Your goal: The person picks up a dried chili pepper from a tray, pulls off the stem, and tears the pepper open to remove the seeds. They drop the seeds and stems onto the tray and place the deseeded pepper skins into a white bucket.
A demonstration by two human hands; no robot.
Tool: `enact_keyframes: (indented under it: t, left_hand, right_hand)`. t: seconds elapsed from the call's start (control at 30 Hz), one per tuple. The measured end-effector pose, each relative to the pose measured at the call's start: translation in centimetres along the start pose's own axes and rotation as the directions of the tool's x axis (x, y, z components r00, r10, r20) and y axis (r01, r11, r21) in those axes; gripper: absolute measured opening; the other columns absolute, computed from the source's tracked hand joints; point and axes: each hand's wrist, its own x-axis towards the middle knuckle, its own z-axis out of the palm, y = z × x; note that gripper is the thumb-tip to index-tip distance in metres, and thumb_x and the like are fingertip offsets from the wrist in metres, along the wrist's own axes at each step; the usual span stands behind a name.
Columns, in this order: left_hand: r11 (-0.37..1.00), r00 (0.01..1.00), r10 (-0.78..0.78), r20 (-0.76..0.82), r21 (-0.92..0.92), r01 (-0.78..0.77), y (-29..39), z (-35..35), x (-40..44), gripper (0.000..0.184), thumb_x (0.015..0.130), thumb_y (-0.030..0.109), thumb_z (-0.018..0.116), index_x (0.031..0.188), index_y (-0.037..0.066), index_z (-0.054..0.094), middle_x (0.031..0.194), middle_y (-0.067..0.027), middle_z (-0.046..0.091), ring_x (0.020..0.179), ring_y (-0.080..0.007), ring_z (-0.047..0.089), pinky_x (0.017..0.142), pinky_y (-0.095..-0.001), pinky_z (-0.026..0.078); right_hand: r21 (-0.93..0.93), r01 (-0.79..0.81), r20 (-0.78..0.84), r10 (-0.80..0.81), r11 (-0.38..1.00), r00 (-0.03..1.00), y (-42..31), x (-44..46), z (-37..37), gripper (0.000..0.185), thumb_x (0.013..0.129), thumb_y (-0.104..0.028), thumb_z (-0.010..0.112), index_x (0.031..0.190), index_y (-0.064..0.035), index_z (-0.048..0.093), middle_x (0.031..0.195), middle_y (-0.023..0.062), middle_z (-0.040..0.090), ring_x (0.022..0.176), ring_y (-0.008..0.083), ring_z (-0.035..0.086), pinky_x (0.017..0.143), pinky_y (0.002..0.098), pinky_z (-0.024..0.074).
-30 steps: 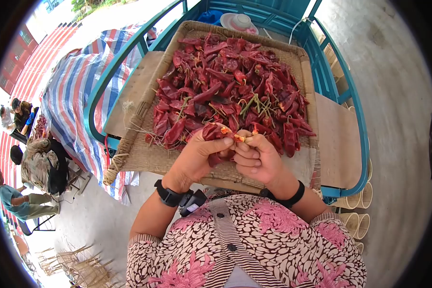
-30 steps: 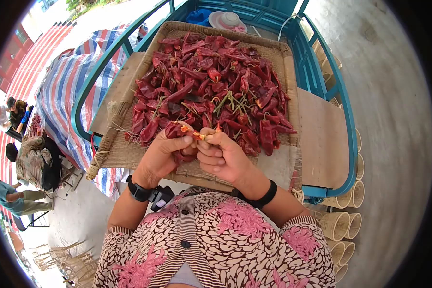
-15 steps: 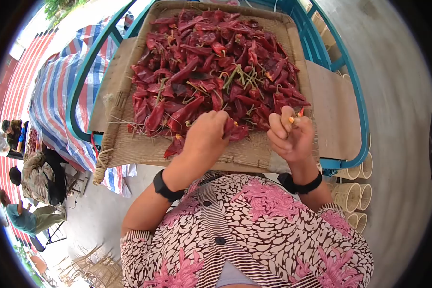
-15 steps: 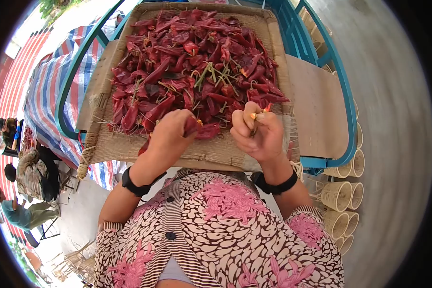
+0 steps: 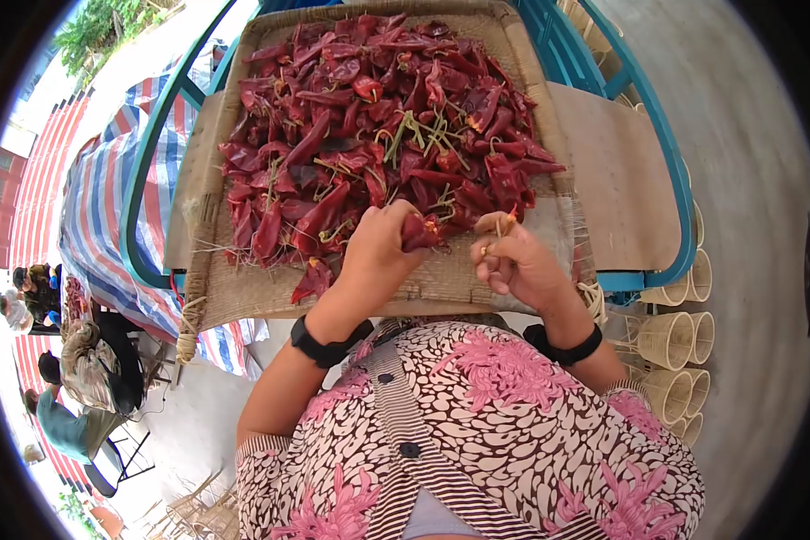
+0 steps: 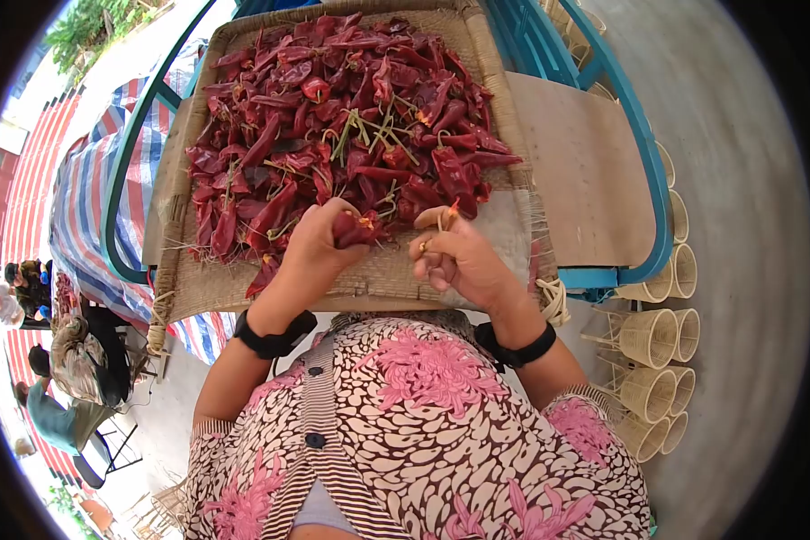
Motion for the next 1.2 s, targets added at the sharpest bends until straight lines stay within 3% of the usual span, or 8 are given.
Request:
enact_keyframes:
  t: [0.23,0.53,0.63,0.73,0.93,1.03,1.07,1.2]
  left_hand:
    - [0.647,0.904,-0.324,0.277,-0.632,0.426,2.3,-2.9,0.1,0.031,0.079,0.000,0.069,0.108,0.004,0.059,0.079,0.0014,0.060,0.064,-0.0055,0.052,0.056,-0.0212,0.041]
    - [0.566,0.930,-0.301,0.211,-0.746,0.352,2.1,-1.8,-0.5,0.019,0.084,0.006,0.071,0.099,0.004,0.060,0.072,0.0031,0.057,0.058,-0.0032,0.049,0.049,-0.0197,0.037]
    - [0.535,0.921,-0.344,0.181,-0.768,0.351,2.2,-1.9,-0.6,0.018,0.084,0.008,0.071,0.098,0.004,0.061,0.071,0.0034,0.057,0.056,-0.0026,0.047,0.048,-0.0198,0.035]
    - [0.606,0.928,-0.370,0.042,-0.746,0.275,1.0,0.1,-0.8,0.012,0.084,0.007,0.070,0.091,0.005,0.061,0.071,0.0035,0.057,0.056,-0.0019,0.045,0.048,-0.0204,0.033]
    - [0.052,0.809,-0.445,0.384,-0.891,0.451,1.6,-1.7,-0.5,0.009,0.083,0.006,0.067,0.088,0.007,0.060,0.073,0.0028,0.059,0.061,-0.0052,0.053,0.053,-0.0193,0.039]
    - [0.115,0.884,-0.360,0.298,-0.927,0.358,2.2,-3.0,-0.6,0.013,0.081,0.002,0.066,0.092,0.004,0.059,0.078,-0.0018,0.062,0.068,-0.0092,0.058,0.062,-0.0242,0.045]
    - [0.197,0.919,-0.289,0.269,-0.922,0.332,1.8,-3.2,-0.7,0.016,0.083,0.002,0.067,0.096,0.005,0.059,0.084,-0.0002,0.062,0.075,-0.0076,0.057,0.068,-0.0217,0.045]
    - [0.378,0.960,-0.057,0.273,-0.884,0.273,1.7,-5.1,-1.2,0.018,0.085,0.001,0.068,0.098,0.006,0.058,0.092,0.0047,0.059,0.087,-0.0031,0.052,0.078,-0.0198,0.043]
  right_hand:
    - [0.051,0.091,-0.071,-0.087,0.995,0.994,0.5,2.3,3.5,0.023,0.093,-0.014,0.061,0.114,-0.0036,0.058,0.090,0.0024,0.060,0.070,0.0082,0.059,0.054,0.0186,0.0432]
    - [-0.315,0.286,-0.050,-0.317,0.905,0.947,0.5,3.8,6.1,0.012,0.092,-0.012,0.064,0.102,-0.0053,0.063,0.080,-0.0052,0.054,0.071,0.0023,0.050,0.055,0.0180,0.0380]
    - [-0.651,0.350,0.029,-0.438,0.674,0.898,0.5,4.8,5.5,0.006,0.089,-0.009,0.065,0.091,-0.0054,0.061,0.080,-0.0012,0.055,0.069,0.0088,0.054,0.057,0.0229,0.0423]
    - [-0.863,0.497,0.327,-0.652,0.088,0.684,0.2,5.1,6.4,0.009,0.085,-0.005,0.066,0.084,-0.0042,0.056,0.080,0.0056,0.055,0.068,0.0182,0.056,0.060,0.0277,0.0449]
    - [-0.797,0.543,0.541,-0.711,-0.264,0.449,0.9,5.9,7.0,0.009,0.086,-0.006,0.064,0.083,-0.0044,0.055,0.080,0.0050,0.056,0.065,0.0205,0.056,0.058,0.0280,0.0452]
    - [-0.635,0.374,-0.020,-0.498,0.676,0.867,0.0,4.9,8.4,0.012,0.092,-0.012,0.061,0.084,-0.0063,0.054,0.080,-0.0012,0.056,0.059,0.0115,0.052,0.052,0.0239,0.0405]
    - [-0.201,0.279,0.006,-0.284,0.939,0.959,0.3,5.3,7.6,0.012,0.095,-0.016,0.059,0.087,-0.0083,0.054,0.079,-0.0050,0.054,0.056,0.0030,0.044,0.047,0.0189,0.0328]
    - [0.281,-0.107,0.224,0.043,0.954,0.974,-0.4,4.7,8.3,0.011,0.097,-0.018,0.055,0.092,-0.0090,0.057,0.076,-0.0038,0.053,0.053,0.0015,0.040,0.045,0.0157,0.0291]
